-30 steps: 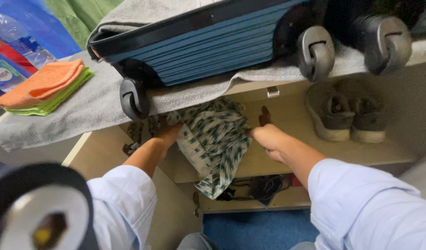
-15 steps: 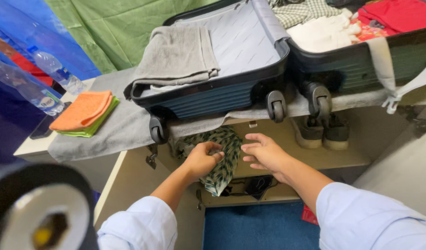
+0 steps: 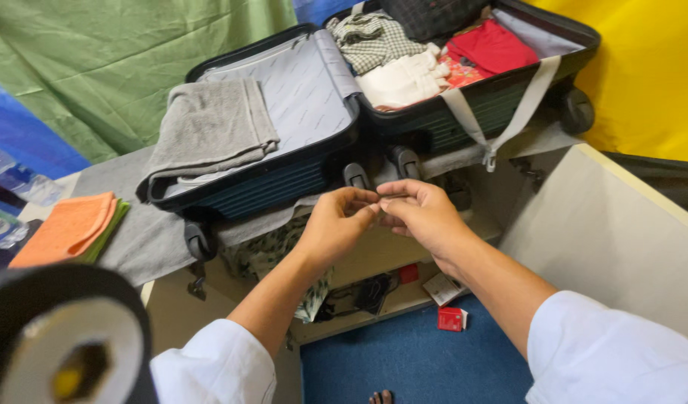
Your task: The person unpacks a suitcase resting on a cabinet, lifting out folded shirts, a red garment, a plaid shirt, and a pair of sneakers and placing them onto the cabinet shelves below. They also remove a keyboard from a shelf, unzip a compartment, and finish by folding a gray towel.
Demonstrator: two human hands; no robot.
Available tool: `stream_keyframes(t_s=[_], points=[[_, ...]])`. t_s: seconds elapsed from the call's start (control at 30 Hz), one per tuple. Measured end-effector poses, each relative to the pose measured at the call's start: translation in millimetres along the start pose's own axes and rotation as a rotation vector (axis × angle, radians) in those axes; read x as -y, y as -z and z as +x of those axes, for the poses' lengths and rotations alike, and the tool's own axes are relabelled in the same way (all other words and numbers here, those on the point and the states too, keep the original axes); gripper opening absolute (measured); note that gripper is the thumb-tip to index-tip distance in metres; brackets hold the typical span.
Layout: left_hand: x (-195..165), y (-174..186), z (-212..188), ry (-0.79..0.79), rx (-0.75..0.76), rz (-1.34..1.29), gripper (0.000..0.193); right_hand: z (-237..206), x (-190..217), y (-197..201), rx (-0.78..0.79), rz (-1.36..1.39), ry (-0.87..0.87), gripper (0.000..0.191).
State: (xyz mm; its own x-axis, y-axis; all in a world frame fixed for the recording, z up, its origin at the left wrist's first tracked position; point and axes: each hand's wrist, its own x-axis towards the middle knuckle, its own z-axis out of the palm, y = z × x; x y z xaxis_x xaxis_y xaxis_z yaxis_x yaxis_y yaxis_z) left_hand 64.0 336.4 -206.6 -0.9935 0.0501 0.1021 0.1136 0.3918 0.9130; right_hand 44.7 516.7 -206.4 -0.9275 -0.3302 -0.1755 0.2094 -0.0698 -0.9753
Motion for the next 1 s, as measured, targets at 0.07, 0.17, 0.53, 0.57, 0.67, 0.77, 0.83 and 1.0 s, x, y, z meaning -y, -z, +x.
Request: stream_keyframes(t_s=[0.07,0.17,0.53,0.57,0.67,0.77,0.83,1.0], points=[[-15.7,-3.3,12.0,-0.044,0.03,-0.091,0.03,-3.2,18.2,7.8,-0.039,0.028,0.045,0.03],[-39.3,-4.9,28.5,-0.071,0.036,-0.157,0.031,-1.4,42.2,19.1,-0.073,0.077,0.13,0.028],[-92.7,20.0,97.9,-0.121,0.098,-0.24,0.039,37.1,103.2,38.3,-0.132,0.173,0.315,0.028],[-94.6,24.2,105.1,-0.145,0.112,-0.243,0.039,41.0,107.3,39.8,-0.149,0.169,0.32,0.028],[-94.4,21.2,120.6,-0.168,0.157,-0.268,0.04,49.8,117.4,48.4,-0.116,0.206,0.388,0.026],[-97.3,18.9,141.1,-0.153,0.161,-0.25,0.04,63.6,130.2,61.2,-0.167,0.21,0.388,0.024],[-100.7,13.5,159.4,-0.153,0.165,-0.241,0.04,77.2,138.9,75.1,-0.173,0.206,0.39,0.023],[-105.7,-5.2,205.2,-0.113,0.161,-0.239,0.042,132.9,154.1,124.3,-0.26,0.171,0.268,0.023]])
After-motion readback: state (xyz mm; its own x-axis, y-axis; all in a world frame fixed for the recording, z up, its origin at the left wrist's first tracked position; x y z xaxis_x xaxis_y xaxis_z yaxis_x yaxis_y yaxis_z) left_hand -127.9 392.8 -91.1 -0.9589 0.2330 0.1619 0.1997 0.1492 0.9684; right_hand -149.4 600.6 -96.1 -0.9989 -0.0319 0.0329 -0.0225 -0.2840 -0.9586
